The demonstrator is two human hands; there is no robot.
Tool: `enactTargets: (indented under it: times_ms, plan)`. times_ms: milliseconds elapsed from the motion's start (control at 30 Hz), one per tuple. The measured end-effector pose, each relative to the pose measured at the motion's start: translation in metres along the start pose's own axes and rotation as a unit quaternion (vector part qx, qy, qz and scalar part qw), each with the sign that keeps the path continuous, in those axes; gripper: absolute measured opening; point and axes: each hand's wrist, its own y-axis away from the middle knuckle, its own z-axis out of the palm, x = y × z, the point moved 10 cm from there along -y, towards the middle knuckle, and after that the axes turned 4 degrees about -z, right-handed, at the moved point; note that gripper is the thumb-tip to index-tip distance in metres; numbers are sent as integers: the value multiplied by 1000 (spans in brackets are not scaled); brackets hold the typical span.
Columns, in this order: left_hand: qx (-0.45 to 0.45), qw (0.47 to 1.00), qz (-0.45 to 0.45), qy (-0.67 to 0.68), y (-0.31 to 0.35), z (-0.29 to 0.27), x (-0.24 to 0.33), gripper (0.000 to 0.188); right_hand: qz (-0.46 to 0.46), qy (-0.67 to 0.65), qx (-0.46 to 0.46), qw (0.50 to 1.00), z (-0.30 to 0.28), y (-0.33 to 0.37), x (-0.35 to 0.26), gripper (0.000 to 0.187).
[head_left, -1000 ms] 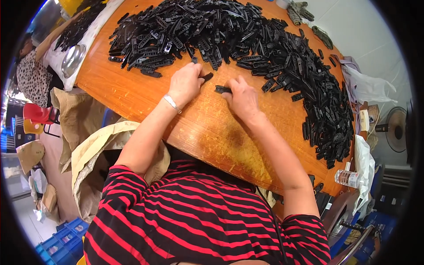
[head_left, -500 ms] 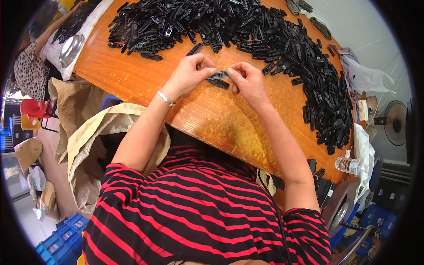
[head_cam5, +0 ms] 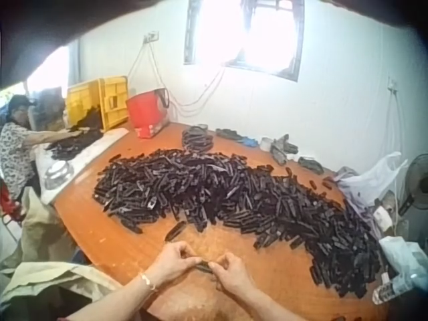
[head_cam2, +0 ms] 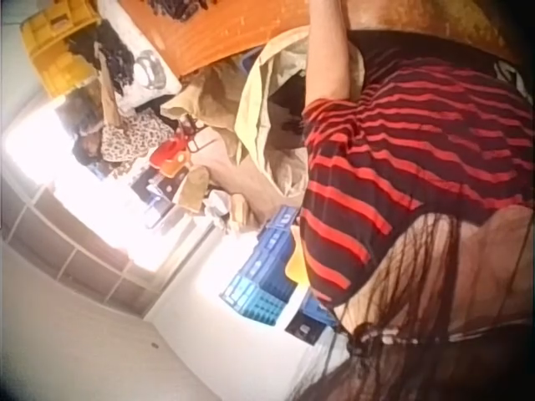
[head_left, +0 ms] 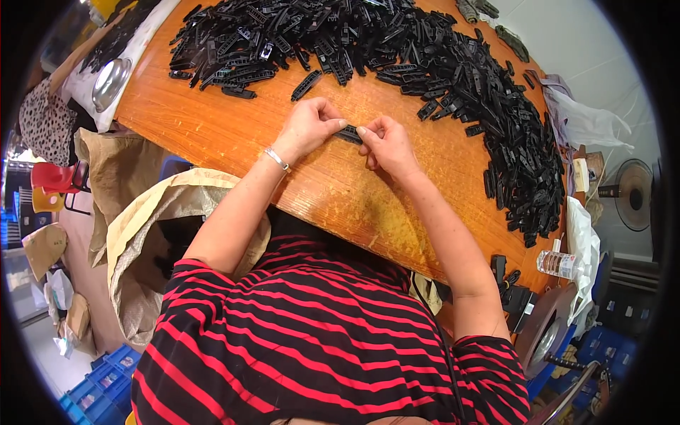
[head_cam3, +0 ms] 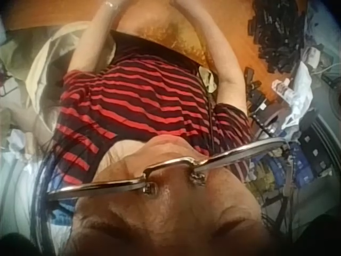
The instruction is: Assembling small black plastic hardware components by snapping them together at a workbench.
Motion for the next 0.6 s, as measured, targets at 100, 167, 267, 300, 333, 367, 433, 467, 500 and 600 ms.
enactTargets:
  times_ms: [100,167,267,300,333,367,433,467,500,600]
  plan:
    - [3,1000,-13,-8,-2,2,-2,18,11,23,-11,1000,2,-3,5,18]
    - [3,1000,-28,-12,-1,2,-3,19,6,15,-18,1000,3,-4,2,18]
    - [-1,999,-21,-24,-3,1,2,20,15,21,-40,999,4,-7,5,17]
    - [-5,999,-27,-34,-3,1,4,19,17,21,-40,999,2,-9,4,17]
    - [-10,998,-34,-44,-3,2,3,19,25,36,-50,998,3,-10,2,18]
    - [-12,998,-37,-43,-4,3,0,19,34,51,-59,996,4,-11,1,19]
    - [-15,995,-4,-93,-4,5,4,20,47,77,-70,993,2,-10,1,20]
    - [-17,995,-7,-94,-4,6,5,20,57,103,-81,990,3,-9,1,20]
    - [4,989,16,-147,-4,5,12,22,59,101,-81,990,3,-10,-2,20]
    - [18,983,13,-184,0,2,19,24,87,142,-80,983,1,-12,-4,22]
